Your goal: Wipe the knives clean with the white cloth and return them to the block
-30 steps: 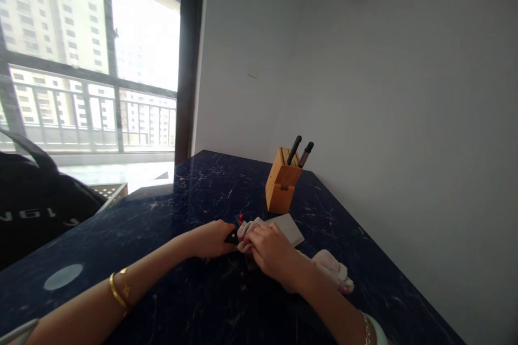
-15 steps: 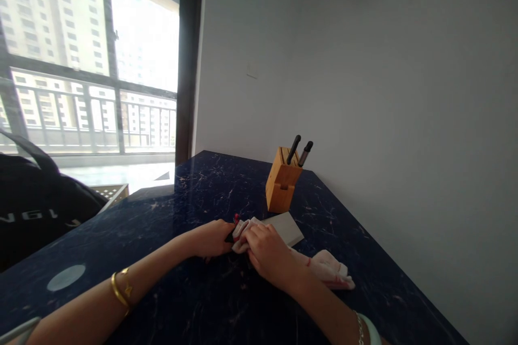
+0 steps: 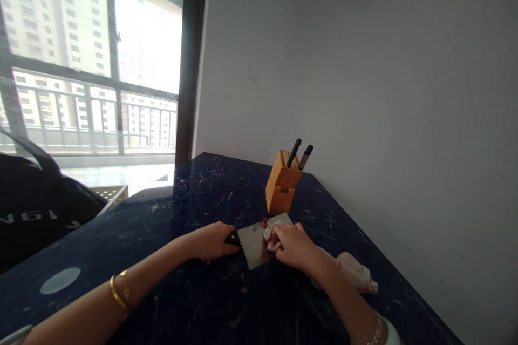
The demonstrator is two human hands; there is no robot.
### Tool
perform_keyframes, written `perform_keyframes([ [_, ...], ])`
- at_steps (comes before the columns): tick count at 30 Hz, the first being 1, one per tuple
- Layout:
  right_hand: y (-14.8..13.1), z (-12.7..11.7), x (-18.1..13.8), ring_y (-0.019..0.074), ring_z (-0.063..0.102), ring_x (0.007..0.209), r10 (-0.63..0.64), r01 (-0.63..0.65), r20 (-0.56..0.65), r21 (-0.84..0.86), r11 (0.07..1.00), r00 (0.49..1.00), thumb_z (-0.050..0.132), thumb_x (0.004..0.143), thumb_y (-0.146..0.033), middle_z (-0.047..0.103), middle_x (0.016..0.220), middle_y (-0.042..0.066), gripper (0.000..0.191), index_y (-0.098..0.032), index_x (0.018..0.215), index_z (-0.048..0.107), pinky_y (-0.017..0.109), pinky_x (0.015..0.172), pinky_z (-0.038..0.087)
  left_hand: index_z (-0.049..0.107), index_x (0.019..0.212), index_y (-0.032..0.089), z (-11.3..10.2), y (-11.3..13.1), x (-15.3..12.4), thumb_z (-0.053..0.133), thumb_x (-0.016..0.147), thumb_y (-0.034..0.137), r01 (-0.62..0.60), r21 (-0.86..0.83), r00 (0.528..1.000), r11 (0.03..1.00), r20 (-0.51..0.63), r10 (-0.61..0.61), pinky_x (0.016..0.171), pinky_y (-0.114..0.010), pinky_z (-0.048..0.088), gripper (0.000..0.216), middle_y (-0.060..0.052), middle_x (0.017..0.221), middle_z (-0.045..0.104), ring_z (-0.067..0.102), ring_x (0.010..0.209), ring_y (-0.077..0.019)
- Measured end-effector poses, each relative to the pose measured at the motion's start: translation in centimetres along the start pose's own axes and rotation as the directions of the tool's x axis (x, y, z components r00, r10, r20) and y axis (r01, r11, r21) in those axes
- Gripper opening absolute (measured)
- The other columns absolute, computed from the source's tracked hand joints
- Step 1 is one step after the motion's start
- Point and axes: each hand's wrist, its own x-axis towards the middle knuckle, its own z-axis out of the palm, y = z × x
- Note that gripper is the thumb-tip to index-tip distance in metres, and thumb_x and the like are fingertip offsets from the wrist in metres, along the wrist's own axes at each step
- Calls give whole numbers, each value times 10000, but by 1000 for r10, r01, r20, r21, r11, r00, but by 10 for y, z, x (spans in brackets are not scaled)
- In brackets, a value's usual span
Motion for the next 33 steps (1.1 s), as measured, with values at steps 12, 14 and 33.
perform_keyframes([
  [12,45,-5,-1,197,539,845,258,-266,-71,-124,956,963,426,681,-148,617,877,49,186,-178,850,497,298,667,189,347,865,218,-43,-28,-18,524,713,445,58,-323,984,945,175,0,408,-201,421,326,43,561,580,590,481,-146],
  [14,45,-4,-1,191,544,840,255,-259,-44,-104,960,966,421,674,-132,618,877,52,196,-175,849,498,294,663,187,348,855,223,-51,-28,-21,541,688,482,43,-264,996,964,84,-21,365,-186,375,364,65,541,536,546,436,-128],
  [33,50,10,2,182,527,867,225,-224,2,-96,970,974,436,654,-124,614,938,26,224,-197,857,497,316,715,167,564,733,212,-69,-42,-22,209,678,748,484,265,792,834,-538,-289,540,-308,366,645,-79,705,627,588,653,-270],
])
